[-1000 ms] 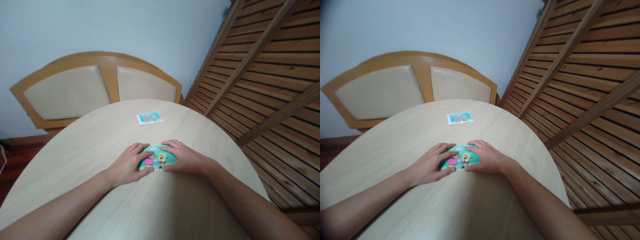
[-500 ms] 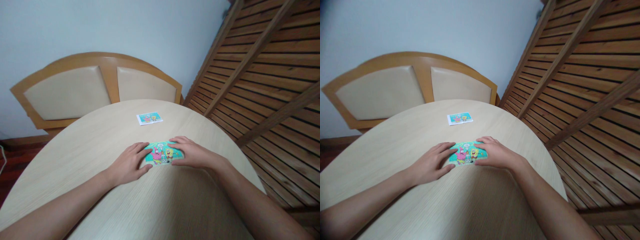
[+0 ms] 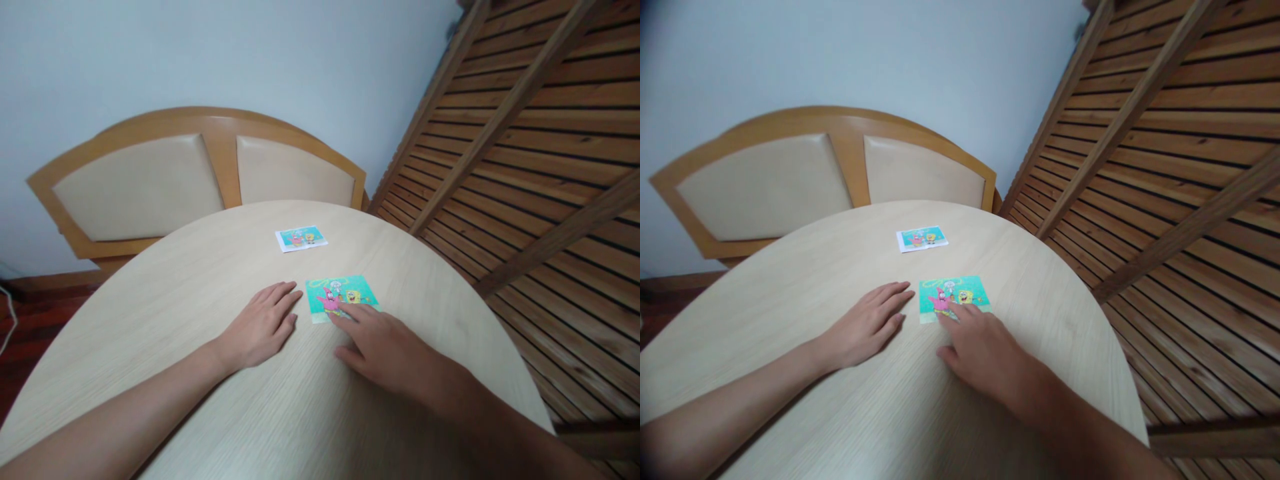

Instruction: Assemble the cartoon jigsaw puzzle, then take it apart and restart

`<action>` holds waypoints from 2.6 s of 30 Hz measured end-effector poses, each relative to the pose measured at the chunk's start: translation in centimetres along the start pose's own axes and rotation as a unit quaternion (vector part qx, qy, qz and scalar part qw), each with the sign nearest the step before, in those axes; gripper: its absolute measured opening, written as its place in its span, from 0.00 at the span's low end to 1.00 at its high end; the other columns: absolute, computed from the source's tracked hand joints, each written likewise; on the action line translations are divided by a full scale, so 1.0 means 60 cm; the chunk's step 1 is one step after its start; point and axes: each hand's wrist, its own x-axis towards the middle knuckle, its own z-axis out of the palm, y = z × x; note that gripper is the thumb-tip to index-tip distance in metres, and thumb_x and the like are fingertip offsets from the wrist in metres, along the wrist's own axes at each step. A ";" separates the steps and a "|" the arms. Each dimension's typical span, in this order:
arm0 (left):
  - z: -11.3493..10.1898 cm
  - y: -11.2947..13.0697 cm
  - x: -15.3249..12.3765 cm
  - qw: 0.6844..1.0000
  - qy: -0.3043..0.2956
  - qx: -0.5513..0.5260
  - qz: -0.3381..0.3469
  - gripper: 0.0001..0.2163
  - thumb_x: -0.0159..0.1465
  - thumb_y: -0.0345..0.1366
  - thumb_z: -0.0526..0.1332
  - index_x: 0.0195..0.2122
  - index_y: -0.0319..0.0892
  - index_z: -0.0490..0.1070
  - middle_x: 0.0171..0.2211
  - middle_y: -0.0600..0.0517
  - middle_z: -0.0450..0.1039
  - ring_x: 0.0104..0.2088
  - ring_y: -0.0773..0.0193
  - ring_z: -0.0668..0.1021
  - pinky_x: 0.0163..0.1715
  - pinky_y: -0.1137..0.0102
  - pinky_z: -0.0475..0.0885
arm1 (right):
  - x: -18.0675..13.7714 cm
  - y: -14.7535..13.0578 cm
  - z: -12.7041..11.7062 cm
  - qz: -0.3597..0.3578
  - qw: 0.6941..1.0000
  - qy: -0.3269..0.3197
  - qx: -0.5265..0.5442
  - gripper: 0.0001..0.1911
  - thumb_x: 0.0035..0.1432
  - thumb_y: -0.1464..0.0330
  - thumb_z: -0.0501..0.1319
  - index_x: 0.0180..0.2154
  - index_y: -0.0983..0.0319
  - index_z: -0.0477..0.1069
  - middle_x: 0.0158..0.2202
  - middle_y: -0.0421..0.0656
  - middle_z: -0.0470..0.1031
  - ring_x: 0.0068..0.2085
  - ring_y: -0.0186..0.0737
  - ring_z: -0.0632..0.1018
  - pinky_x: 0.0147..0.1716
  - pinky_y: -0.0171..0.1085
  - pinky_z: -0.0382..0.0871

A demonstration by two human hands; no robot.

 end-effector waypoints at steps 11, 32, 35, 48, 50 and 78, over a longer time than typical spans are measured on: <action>0.006 0.001 0.002 1.000 0.006 0.002 -0.005 0.20 0.73 0.37 0.51 0.63 0.38 0.66 0.65 0.40 0.64 0.65 0.47 0.67 0.64 0.49 0.63 | 0.092 0.143 0.031 0.202 0.978 0.043 0.033 0.46 0.66 0.41 0.44 0.73 0.64 0.43 0.75 0.57 0.36 0.73 0.68 0.41 0.65 0.73 0.41; -0.003 -0.029 0.019 0.999 -0.038 0.030 -0.022 0.26 0.71 0.46 0.55 0.66 0.39 0.65 0.70 0.38 0.57 0.69 0.41 0.60 0.66 0.46 0.59 | 0.129 0.101 0.056 0.114 0.991 0.068 0.017 0.43 0.68 0.45 0.46 0.72 0.65 0.49 0.75 0.50 0.42 0.74 0.53 0.45 0.71 0.53 0.39; -0.001 -0.032 0.018 0.998 -0.044 0.022 -0.026 0.26 0.71 0.47 0.56 0.67 0.41 0.64 0.70 0.40 0.56 0.70 0.41 0.60 0.66 0.46 0.58 | 0.102 0.065 0.059 0.069 0.997 0.025 0.027 0.41 0.69 0.46 0.44 0.73 0.64 0.47 0.75 0.50 0.41 0.74 0.54 0.44 0.70 0.57 0.39; 0.001 -0.036 0.016 0.998 -0.042 0.037 -0.021 0.26 0.71 0.46 0.55 0.67 0.42 0.64 0.70 0.41 0.56 0.70 0.45 0.60 0.67 0.50 0.59 | 0.100 0.053 0.053 0.064 0.997 0.026 0.035 0.41 0.69 0.46 0.45 0.72 0.64 0.48 0.75 0.49 0.41 0.74 0.54 0.44 0.71 0.57 0.39; 0.000 -0.034 0.017 0.998 -0.039 0.033 -0.024 0.25 0.71 0.45 0.55 0.67 0.42 0.64 0.70 0.42 0.57 0.70 0.45 0.60 0.67 0.49 0.59 | 0.103 0.054 0.056 0.068 0.996 0.036 0.038 0.41 0.68 0.44 0.45 0.72 0.62 0.49 0.75 0.48 0.43 0.74 0.54 0.45 0.71 0.56 0.39; -0.003 -0.033 0.017 0.997 -0.025 -0.062 0.026 0.46 0.59 0.59 0.66 0.70 0.40 0.51 0.68 0.36 0.59 0.68 0.37 0.61 0.65 0.44 0.59 | 0.011 -0.054 -0.031 -0.022 0.997 -0.070 0.001 0.26 0.59 0.64 0.65 0.57 0.65 0.72 0.58 0.59 0.73 0.58 0.63 0.73 0.56 0.55 0.68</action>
